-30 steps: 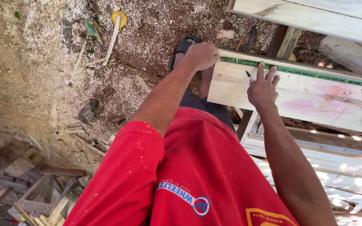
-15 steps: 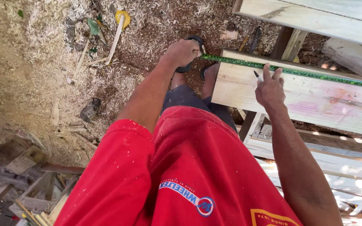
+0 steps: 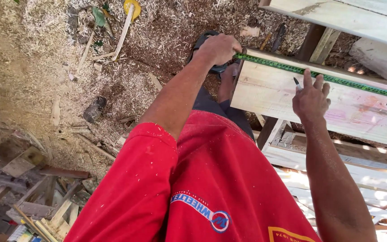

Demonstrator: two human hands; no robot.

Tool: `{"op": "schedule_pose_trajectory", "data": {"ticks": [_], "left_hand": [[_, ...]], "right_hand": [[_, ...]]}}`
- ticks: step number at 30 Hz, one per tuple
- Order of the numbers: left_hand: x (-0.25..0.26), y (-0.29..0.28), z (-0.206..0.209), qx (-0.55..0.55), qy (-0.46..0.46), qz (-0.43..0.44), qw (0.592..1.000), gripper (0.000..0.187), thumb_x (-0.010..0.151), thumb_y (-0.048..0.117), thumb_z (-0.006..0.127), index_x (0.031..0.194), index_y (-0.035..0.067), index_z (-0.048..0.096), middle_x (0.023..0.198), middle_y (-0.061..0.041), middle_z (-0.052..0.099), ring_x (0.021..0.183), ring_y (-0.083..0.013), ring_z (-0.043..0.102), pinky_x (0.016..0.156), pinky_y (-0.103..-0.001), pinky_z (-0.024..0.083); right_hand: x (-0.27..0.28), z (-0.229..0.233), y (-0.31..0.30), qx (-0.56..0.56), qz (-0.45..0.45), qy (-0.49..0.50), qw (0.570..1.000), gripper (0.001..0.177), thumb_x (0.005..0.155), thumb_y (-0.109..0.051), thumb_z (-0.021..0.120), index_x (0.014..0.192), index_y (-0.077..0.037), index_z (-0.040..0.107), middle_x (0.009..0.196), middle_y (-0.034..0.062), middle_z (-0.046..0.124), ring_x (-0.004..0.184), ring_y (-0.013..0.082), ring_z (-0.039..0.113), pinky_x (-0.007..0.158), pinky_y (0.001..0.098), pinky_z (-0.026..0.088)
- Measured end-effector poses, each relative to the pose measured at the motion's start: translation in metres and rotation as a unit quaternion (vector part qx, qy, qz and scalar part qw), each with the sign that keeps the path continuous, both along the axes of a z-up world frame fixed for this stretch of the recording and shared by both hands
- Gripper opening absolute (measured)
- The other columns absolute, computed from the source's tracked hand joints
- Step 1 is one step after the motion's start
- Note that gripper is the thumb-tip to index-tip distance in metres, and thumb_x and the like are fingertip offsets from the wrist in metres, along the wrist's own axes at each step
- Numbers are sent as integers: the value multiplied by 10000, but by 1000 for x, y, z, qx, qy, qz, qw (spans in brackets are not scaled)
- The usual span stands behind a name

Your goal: The person is measuring and marking wooden planks using a measuring tape, square, and pencil.

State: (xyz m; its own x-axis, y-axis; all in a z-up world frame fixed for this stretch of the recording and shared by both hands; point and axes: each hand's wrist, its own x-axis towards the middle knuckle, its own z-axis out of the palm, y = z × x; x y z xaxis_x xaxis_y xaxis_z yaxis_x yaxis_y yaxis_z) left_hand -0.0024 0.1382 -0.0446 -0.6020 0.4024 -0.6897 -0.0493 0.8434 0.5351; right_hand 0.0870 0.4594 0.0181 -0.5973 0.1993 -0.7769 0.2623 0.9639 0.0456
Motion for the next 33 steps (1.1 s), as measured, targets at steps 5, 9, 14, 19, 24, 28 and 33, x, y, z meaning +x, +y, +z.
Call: {"op": "schedule_pose_trajectory", "data": {"ticks": [5,9,14,19,24,28,33], "left_hand": [[1,11,-13,-22,-33,-12,999,389,980,159,553,1260,375,716,1412,-34,607,1256,-304,585,1087,-521,433],[4,16,-24,-7,-52,-18,998,450,986,63,506,1322,306,683,1431,-42,597,1287,-313,578,1069,-518,474],[6,16,-20,-12,-52,-34,998,326,1053,253,483,1345,265,629,1368,-54,616,1240,-313,588,1010,-520,502],[11,16,-31,18,-43,-22,999,296,1078,320,475,1304,247,651,1313,-30,662,1213,-290,622,1016,-508,521],[16,19,-50,69,-35,11,997,263,1063,282,515,1262,209,671,1293,-53,651,1183,-319,606,953,-511,537],[18,22,-51,45,-23,30,998,238,1048,257,539,1217,215,702,1302,-48,649,1161,-311,626,945,-502,551],[24,24,-55,37,21,37,998,224,1004,190,584,1171,218,730,1239,-56,685,1113,-319,653,930,-490,552]], "right_hand": [[1,-4,6,0,-6,-2,1000,684,1062,-330,544,1663,-332,216,1697,215,193,1535,481,191,1162,692,284],[4,-10,13,-2,4,-5,1000,710,1068,-342,536,1673,-334,166,1706,220,168,1539,488,154,1167,689,255],[4,-16,15,2,9,-15,1000,725,1067,-351,527,1679,-352,140,1707,223,155,1545,479,148,1172,683,260],[2,-17,16,9,11,-25,1000,710,1071,-358,521,1674,-382,148,1717,194,156,1552,472,145,1184,676,254],[3,-15,14,2,4,-15,1000,713,1063,-355,544,1670,-371,171,1713,205,155,1547,469,149,1177,671,264],[6,-14,9,-2,-22,8,1000,656,1096,-345,537,1671,-361,222,1733,190,161,1571,449,155,1201,674,262],[14,-17,6,-31,-79,41,996,696,1089,-296,549,1688,-336,197,1734,198,89,1579,442,124,1190,688,258]]}}
